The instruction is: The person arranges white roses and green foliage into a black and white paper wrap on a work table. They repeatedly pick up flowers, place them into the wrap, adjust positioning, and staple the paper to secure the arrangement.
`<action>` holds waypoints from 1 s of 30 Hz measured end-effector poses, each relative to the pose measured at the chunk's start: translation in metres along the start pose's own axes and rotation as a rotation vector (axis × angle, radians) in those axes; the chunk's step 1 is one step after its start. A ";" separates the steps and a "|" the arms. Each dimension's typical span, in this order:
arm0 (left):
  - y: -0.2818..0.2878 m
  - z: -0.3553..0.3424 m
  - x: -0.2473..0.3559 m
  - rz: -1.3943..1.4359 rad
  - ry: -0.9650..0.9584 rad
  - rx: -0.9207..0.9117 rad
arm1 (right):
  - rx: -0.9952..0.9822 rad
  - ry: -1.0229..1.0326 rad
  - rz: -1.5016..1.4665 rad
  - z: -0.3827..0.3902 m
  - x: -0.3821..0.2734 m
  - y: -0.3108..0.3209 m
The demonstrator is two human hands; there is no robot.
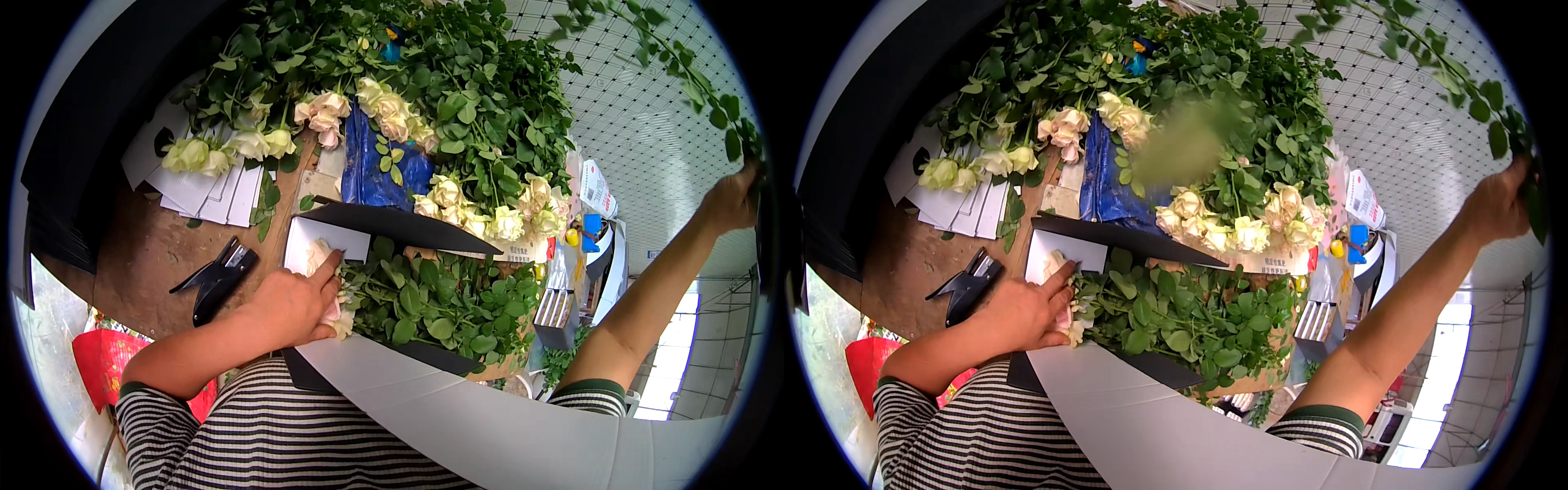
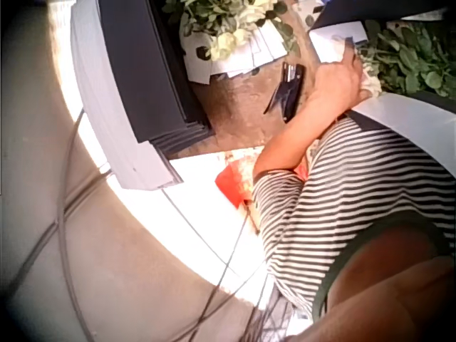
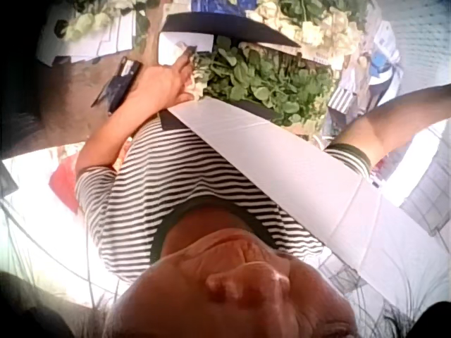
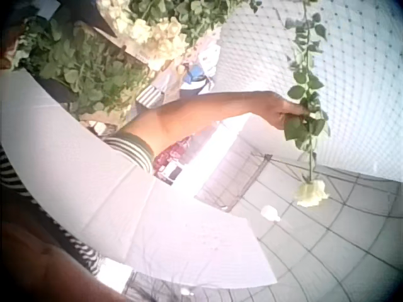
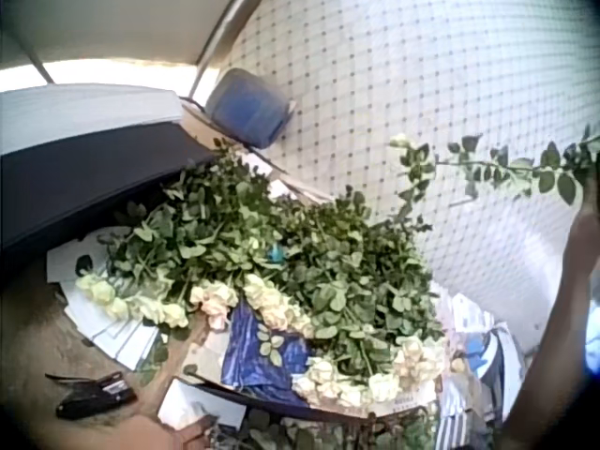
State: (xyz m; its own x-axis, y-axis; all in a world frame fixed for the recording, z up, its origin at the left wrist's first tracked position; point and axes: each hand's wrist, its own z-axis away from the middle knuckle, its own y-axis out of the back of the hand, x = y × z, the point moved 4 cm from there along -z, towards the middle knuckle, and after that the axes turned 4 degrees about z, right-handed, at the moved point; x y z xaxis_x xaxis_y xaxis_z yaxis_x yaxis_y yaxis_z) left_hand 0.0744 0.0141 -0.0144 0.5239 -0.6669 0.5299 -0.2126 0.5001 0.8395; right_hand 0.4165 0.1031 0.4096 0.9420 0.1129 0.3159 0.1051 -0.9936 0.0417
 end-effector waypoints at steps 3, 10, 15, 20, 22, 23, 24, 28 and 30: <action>-0.006 0.001 -0.004 0.013 -0.001 0.017 | -0.284 0.180 -0.464 0.006 -0.016 0.029; -0.012 0.001 -0.004 0.042 -0.010 0.073 | -1.130 0.145 -0.680 0.163 -0.184 0.069; -0.019 0.005 -0.007 0.090 -0.053 0.098 | -1.443 -0.231 -0.876 0.289 -0.241 0.067; -0.016 0.008 -0.010 0.092 -0.062 0.157 | -1.502 -0.254 -0.723 0.355 -0.234 0.060; -0.012 0.007 -0.010 0.129 -0.041 0.106 | -1.535 -0.213 -0.645 0.372 -0.232 0.062; -0.012 0.007 -0.010 0.119 -0.035 0.097 | -1.555 -0.162 -0.605 0.373 -0.234 0.063; -0.011 0.006 -0.010 0.108 -0.030 0.088 | -1.574 -0.110 -0.565 0.374 -0.237 0.061; -0.015 0.007 -0.012 0.108 -0.029 0.094 | -1.640 0.063 -0.467 0.369 -0.243 0.056; -0.014 0.007 -0.013 0.117 -0.061 0.104 | -1.766 0.038 -0.375 0.347 -0.247 0.056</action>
State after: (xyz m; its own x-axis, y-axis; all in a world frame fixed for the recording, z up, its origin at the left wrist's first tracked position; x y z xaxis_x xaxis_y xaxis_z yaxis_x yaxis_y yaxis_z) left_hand 0.0650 0.0117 -0.0325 0.4405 -0.6413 0.6282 -0.3546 0.5185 0.7781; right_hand 0.3001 0.0176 0.0047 0.9409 0.3311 0.0716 -0.1627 0.2562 0.9528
